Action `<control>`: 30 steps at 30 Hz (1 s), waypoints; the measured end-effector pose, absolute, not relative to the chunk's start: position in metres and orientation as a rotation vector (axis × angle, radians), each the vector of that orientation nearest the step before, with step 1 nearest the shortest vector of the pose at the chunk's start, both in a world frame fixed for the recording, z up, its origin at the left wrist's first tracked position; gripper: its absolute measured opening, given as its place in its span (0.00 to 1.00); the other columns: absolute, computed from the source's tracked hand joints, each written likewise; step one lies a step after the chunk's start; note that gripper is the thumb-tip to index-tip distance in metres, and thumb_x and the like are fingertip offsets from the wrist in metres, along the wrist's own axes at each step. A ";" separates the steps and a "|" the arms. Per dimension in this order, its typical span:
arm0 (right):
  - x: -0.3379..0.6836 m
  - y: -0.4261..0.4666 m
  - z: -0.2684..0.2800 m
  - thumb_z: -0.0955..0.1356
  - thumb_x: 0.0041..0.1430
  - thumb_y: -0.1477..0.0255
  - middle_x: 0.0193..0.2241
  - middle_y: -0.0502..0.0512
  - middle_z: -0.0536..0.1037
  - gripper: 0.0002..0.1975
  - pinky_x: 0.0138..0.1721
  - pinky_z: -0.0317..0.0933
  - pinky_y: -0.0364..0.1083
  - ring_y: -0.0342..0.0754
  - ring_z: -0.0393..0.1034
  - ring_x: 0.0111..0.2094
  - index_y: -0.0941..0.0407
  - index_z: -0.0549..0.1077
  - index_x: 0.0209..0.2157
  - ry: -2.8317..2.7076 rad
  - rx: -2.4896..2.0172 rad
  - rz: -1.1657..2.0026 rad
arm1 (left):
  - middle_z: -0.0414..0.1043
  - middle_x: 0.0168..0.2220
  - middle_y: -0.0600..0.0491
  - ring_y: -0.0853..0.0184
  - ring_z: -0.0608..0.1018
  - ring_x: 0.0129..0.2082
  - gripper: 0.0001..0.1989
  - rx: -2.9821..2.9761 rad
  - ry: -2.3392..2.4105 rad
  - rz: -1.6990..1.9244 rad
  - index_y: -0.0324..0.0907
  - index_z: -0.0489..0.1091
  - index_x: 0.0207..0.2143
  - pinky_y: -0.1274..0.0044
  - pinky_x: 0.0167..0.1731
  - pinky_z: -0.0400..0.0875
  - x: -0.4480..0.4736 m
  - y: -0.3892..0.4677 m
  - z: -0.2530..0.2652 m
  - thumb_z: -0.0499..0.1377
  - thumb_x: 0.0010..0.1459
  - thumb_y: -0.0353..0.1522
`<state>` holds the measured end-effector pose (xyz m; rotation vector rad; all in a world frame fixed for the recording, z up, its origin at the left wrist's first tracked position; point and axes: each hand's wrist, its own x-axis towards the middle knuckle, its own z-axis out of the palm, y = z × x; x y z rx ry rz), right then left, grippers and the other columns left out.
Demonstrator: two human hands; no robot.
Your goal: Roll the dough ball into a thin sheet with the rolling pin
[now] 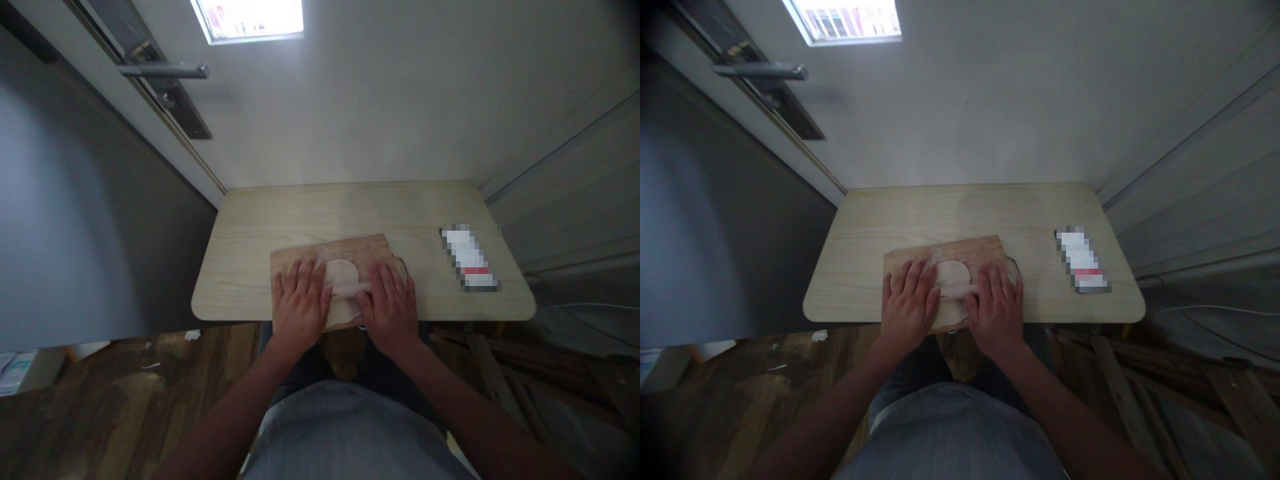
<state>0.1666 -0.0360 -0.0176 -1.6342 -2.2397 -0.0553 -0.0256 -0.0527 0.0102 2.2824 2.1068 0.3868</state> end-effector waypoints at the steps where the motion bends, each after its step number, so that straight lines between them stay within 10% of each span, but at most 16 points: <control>1: 0.165 -0.033 -0.018 0.57 0.70 0.60 0.65 0.65 0.61 0.29 0.65 0.41 0.64 0.60 0.49 0.67 0.62 0.59 0.65 -2.242 -1.637 -0.053 | 0.56 0.68 0.50 0.54 0.55 0.69 0.25 2.275 2.110 0.382 0.48 0.59 0.65 0.53 0.66 0.43 -0.026 -0.049 0.010 0.46 0.69 0.41; 30: 0.152 0.005 -0.010 0.55 0.71 0.59 0.65 0.64 0.62 0.28 0.63 0.38 0.67 0.62 0.49 0.66 0.59 0.63 0.63 -2.264 -1.702 -0.021 | 0.59 0.66 0.48 0.52 0.60 0.66 0.26 2.279 2.119 0.348 0.48 0.59 0.65 0.52 0.64 0.48 -0.030 -0.016 0.018 0.43 0.69 0.44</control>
